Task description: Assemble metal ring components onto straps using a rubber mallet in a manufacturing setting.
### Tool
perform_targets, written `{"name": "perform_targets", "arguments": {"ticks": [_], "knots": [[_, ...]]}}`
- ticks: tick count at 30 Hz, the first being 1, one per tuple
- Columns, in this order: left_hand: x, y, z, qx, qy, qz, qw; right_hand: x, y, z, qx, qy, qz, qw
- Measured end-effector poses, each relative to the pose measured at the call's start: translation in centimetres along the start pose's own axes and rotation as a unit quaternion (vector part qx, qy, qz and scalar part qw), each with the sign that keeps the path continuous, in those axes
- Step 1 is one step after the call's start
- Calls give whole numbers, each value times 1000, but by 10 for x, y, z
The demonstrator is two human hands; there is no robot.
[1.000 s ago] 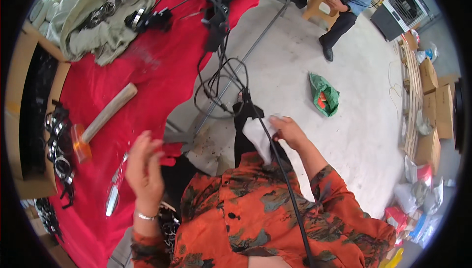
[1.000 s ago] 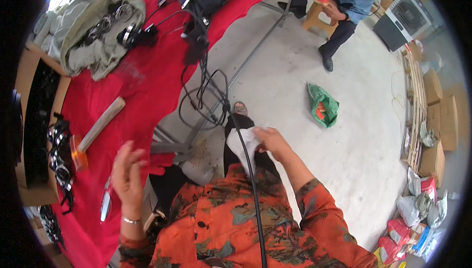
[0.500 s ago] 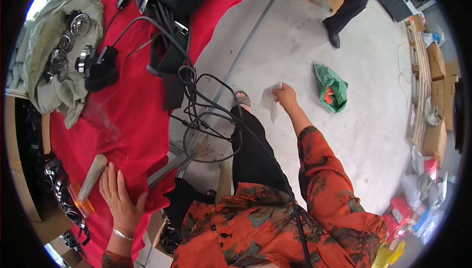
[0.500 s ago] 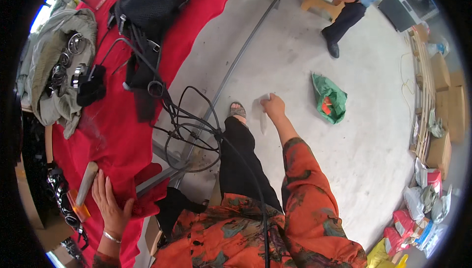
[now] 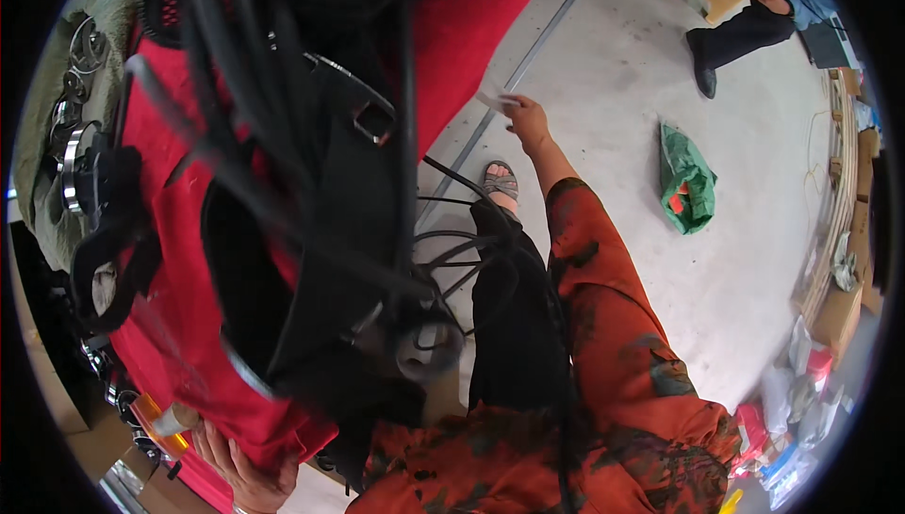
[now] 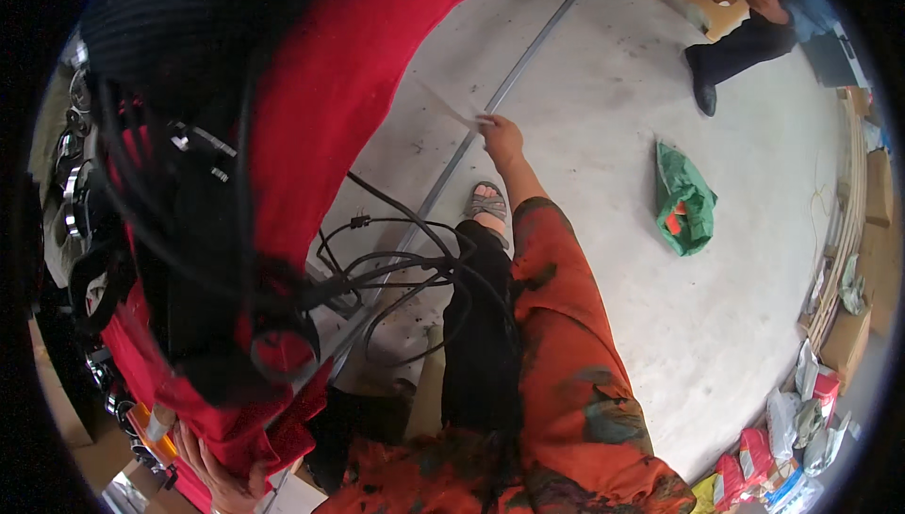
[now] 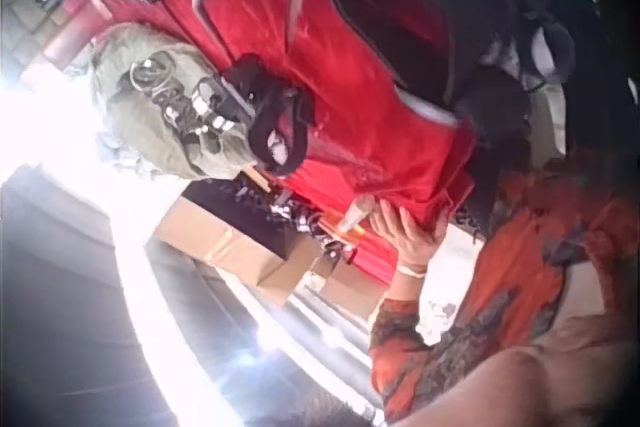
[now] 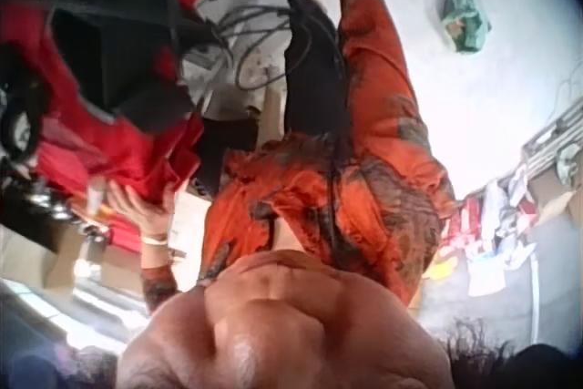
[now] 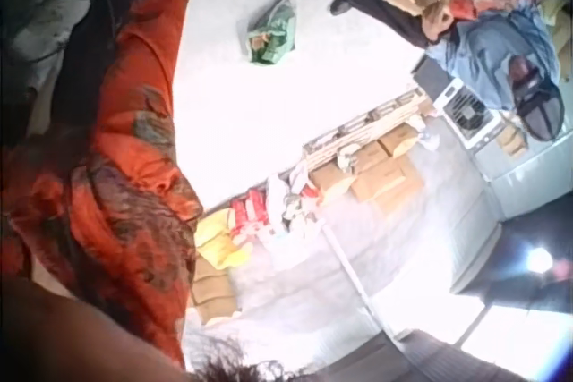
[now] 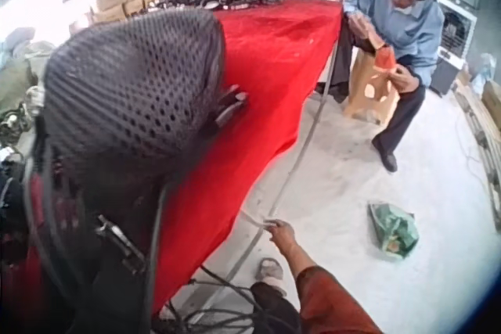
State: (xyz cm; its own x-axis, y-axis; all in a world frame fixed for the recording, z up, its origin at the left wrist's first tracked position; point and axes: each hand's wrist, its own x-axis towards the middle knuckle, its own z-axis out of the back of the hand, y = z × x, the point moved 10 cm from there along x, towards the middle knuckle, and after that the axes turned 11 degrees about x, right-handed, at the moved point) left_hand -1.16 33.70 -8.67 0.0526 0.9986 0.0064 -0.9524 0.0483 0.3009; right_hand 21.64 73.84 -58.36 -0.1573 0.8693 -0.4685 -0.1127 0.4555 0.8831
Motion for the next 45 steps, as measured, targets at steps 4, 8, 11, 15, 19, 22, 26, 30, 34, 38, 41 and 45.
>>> {"name": "perform_targets", "arguments": {"ticks": [4, 8, 11, 15, 19, 22, 26, 30, 34, 38, 41, 45], "knots": [[1, -1, -8, 9, 20, -22, 1000, 22, -75, 25, -348, -42, 135, 927], [-10, 3, -9, 21, 41, -12, 999, 8, -101, 2, -206, -11, -8, 978], [-11, 5, -12, 17, 41, -7, 999, 5, -110, 14, -211, -33, -58, 975], [-13, 5, -11, 11, 49, -4, 999, -8, -64, 19, -279, -130, 34, 951], [-18, 6, -12, 13, 53, 8, 999, -24, 18, -30, -321, -74, 145, 933], [-22, 6, -18, -9, 53, 7, 999, -9, -29, -40, -431, 15, 20, 902], [-20, 6, -24, -16, 89, 12, 996, -11, -41, -32, -376, 44, 74, 923], [-32, 11, -13, 55, 94, 42, 993, -42, -38, -21, -368, 29, 61, 928], [-27, 10, 0, 55, 92, 60, 992, -98, -69, -8, -228, 27, 126, 965], [-7, 4, -6, 9, 62, 39, 997, -194, -160, 70, -354, 66, 54, 931], [6, -1, 4, -32, 43, 39, 998, -301, -207, 97, -520, 220, 103, 819], [-11, 3, 23, -28, -6, 37, 999, -396, -244, 143, -442, 207, 62, 870]]}}
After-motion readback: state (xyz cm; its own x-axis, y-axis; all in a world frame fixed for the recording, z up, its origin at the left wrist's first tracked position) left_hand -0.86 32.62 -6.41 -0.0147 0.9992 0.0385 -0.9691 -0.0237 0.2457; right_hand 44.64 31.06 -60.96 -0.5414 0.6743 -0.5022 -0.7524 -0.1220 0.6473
